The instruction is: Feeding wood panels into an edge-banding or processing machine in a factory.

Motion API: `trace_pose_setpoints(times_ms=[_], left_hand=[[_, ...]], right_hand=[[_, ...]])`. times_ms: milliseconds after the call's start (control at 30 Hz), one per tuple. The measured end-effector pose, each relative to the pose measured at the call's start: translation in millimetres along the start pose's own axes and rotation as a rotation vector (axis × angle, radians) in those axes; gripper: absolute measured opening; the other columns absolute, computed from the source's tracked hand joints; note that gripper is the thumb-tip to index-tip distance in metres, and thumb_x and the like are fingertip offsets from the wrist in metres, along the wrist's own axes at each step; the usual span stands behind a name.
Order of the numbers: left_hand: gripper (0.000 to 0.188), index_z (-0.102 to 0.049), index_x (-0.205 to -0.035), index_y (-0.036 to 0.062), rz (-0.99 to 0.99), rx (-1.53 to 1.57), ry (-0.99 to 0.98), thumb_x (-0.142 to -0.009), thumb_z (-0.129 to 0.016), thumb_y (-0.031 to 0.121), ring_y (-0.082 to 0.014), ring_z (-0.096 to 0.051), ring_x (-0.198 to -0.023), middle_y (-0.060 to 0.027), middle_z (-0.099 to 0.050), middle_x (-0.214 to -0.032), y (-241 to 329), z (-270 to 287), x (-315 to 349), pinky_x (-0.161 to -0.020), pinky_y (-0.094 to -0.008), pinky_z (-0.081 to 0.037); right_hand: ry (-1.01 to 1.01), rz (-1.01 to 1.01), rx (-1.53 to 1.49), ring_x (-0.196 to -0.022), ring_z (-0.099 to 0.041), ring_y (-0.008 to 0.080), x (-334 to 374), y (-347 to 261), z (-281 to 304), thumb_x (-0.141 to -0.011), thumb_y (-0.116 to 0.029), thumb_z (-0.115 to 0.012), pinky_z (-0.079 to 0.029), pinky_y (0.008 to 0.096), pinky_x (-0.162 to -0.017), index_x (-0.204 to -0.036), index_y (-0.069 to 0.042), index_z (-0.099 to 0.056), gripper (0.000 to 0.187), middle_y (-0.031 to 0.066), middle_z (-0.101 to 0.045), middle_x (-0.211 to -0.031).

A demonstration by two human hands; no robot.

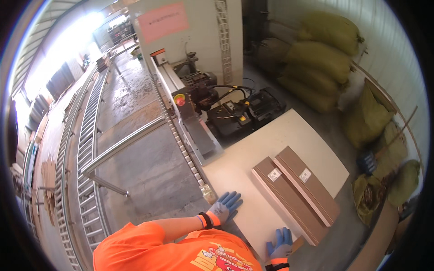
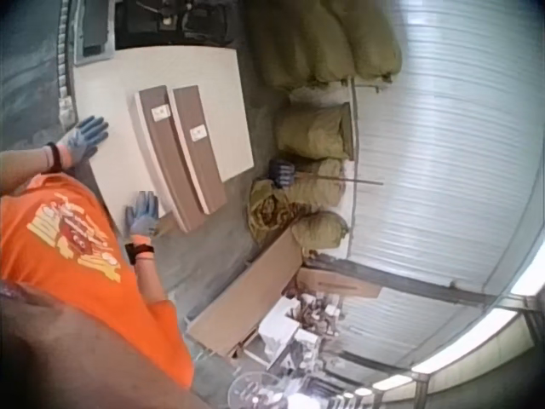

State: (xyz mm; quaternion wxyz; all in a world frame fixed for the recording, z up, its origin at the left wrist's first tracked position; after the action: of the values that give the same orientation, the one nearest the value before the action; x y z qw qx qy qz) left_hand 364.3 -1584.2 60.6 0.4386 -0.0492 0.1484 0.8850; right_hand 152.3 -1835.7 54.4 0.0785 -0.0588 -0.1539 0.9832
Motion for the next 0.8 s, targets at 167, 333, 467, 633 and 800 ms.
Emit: trace_pose_setpoints(times_ms=[167,333,467,633,800], left_hand=[[0.053,-0.046,-0.146,0.0112,0.010,0.163,0.038,-0.097,-0.055,0.028,-0.0336,-0.036,-0.144,-0.0134,-0.039,-0.156,-3,11,12,-0.120,-0.0491,-0.029],[0.056,-0.043,-0.148,0.0113,-0.011,0.237,-0.019,-0.097,-0.055,0.030,-0.0326,-0.034,-0.146,-0.0120,-0.036,-0.158,-11,12,28,-0.121,-0.0487,-0.028],[0.062,-0.036,-0.153,0.0121,-0.051,0.215,-0.029,-0.096,-0.057,0.030,-0.0318,-0.032,-0.147,-0.0107,-0.032,-0.161,-10,15,39,-0.122,-0.0487,-0.026],[0.066,-0.033,-0.154,0.0123,-0.061,0.209,-0.059,-0.096,-0.057,0.030,-0.0316,-0.030,-0.148,-0.0109,-0.030,-0.162,-6,14,44,-0.123,-0.0486,-0.025],[0.071,-0.032,-0.155,0.0118,-0.084,0.134,-0.108,-0.090,-0.058,0.023,-0.0309,-0.030,-0.149,-0.0108,-0.030,-0.162,-9,11,46,-0.123,-0.0478,-0.025]], right_hand=[[-0.146,-0.057,0.016,-0.143,-0.024,0.0500,-28,-33,-11,-0.070,-0.041,-0.079,-0.023,0.0647,-0.112,-0.139,-0.009,-0.053,0.080,0.0268,-0.032,-0.154],[-0.204,-0.073,0.155,-0.145,-0.022,0.0507,-37,-39,-17,-0.069,-0.041,-0.081,-0.022,0.0653,-0.113,-0.144,-0.012,-0.049,0.087,0.0249,-0.028,-0.158],[-0.247,-0.114,0.170,-0.146,-0.020,0.0510,-34,-34,-25,-0.071,-0.042,-0.080,-0.021,0.0658,-0.114,-0.146,-0.015,-0.048,0.087,0.0222,-0.028,-0.159],[-0.217,-0.098,0.165,-0.146,-0.021,0.0503,-28,-39,-21,-0.072,-0.040,-0.079,-0.021,0.0653,-0.114,-0.146,-0.015,-0.048,0.084,0.0223,-0.027,-0.159],[-0.203,-0.127,0.110,-0.146,-0.021,0.0499,-28,-43,-16,-0.072,-0.035,-0.080,-0.020,0.0652,-0.115,-0.145,-0.016,-0.048,0.082,0.0213,-0.028,-0.159]])
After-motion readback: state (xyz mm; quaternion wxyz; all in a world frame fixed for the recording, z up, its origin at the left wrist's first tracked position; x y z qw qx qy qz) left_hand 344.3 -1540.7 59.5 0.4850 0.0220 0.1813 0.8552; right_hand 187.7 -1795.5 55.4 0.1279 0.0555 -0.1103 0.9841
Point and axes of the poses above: each hand's wrist, its own x-axis away from the middle knuckle, its own z-axis out of the back of the hand, y = z × x, the point moved 6 cm from there along -x, towards the middle knuckle
